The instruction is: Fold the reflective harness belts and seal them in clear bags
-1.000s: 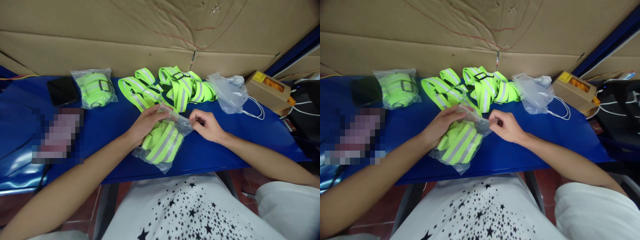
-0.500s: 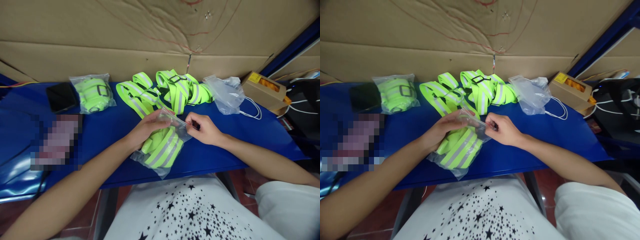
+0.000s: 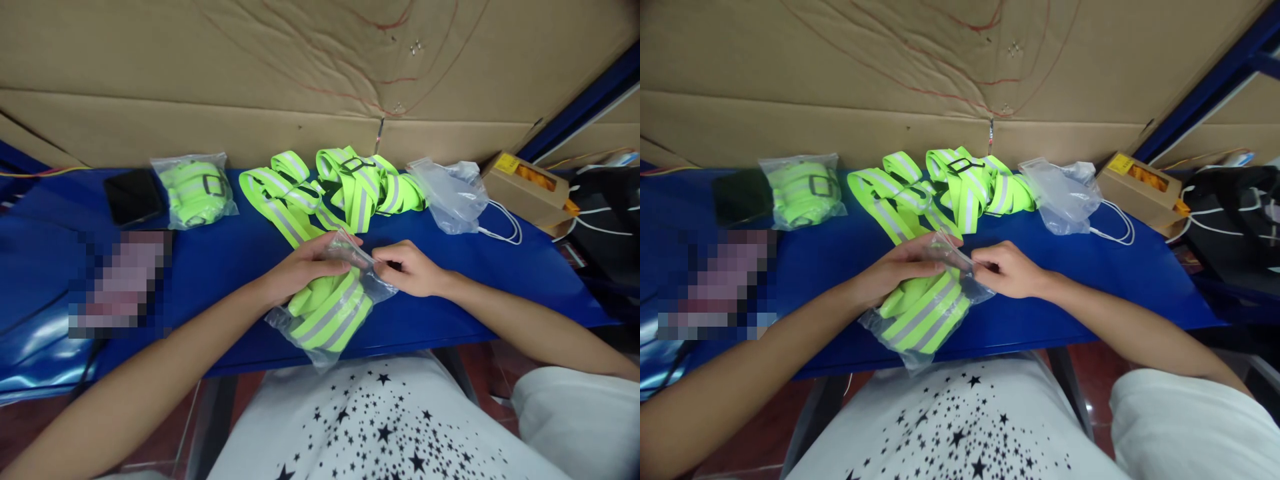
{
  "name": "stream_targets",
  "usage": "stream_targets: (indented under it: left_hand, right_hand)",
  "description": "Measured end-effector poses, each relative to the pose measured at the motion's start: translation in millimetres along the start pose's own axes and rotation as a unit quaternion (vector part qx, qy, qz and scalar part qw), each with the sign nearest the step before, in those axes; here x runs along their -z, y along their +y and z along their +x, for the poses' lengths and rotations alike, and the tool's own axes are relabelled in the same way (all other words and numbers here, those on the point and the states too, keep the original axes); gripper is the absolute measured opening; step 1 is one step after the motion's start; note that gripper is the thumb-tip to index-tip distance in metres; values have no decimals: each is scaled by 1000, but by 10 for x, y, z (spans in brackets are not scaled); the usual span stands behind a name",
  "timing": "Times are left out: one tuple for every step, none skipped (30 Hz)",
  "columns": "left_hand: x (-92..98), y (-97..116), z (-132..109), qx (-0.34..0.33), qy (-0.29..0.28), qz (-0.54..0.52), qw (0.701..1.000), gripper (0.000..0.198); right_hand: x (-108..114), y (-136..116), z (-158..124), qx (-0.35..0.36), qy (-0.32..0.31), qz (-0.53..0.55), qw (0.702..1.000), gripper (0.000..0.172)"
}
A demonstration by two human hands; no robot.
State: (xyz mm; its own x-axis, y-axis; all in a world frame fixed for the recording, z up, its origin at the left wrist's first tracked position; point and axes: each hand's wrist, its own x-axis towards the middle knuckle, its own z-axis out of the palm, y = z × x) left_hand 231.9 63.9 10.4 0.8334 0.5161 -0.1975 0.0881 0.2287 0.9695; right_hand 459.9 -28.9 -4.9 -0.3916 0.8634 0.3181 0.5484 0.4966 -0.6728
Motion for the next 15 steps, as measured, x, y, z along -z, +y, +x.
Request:
stream_targets:
  left_hand:
    - [-5, 0, -6, 5, -9, -1, 1000, 49]
    - [-8, 0, -13, 10, -18, -1, 1000, 51]
    - [-9, 2, -20, 15, -28, 1, 999, 52]
    - [-8, 5, -27, 19, -37, 5, 999, 52]
    - [-5, 10, -35, 20, -42, 10, 999, 52]
    - [0, 15, -42, 20, -48, 16, 999, 52]
    - [6, 20, -48, 19, -54, 21, 998, 51]
    - [14, 23, -53, 17, -59, 24, 998, 50]
    - [21, 23, -55, 16, -62, 25, 998, 50]
    - [28, 19, -53, 16, -64, 25, 998, 50]
    - [33, 10, -46, 15, -62, 25, 998, 50]
    - [36, -3, -35, 13, -58, 27, 998, 49]
    - [35, -18, -20, 7, -52, 34, 998, 48]
    - [31, -32, -3, -3, -44, 51, 998, 45]
    - [24, -41, 11, -15, -35, 78, 996, 44]
  right_hand:
    - [3, 4, -1, 13, -9, 3, 1000, 35]
    - [6, 6, -4, 24, -18, 7, 1000, 35]
    - [10, 6, -7, 32, -29, 11, 999, 35]
    - [13, 4, -11, 36, -41, 16, 998, 36]
    - [16, 0, -15, 36, -52, 22, 998, 36]
    - [17, -5, -18, 32, -62, 28, 997, 37]
    - [17, -11, -21, 25, -66, 31, 997, 39]
    - [14, -17, -22, 14, -61, 31, 998, 41]
    - [9, -23, -22, 1, -48, 27, 998, 43]
    - [2, -27, -21, -10, -30, 22, 999, 44]
    - [-7, -29, -19, -19, -14, 16, 1000, 45]
    - [-18, -28, -16, -22, -2, 10, 1000, 43]
    - [-30, -25, -13, -18, 6, 5, 1000, 42]
    - [-43, -20, -10, -10, 9, 1, 1000, 40]
    - [-57, -13, -7, -3, 12, -1, 1000, 39]
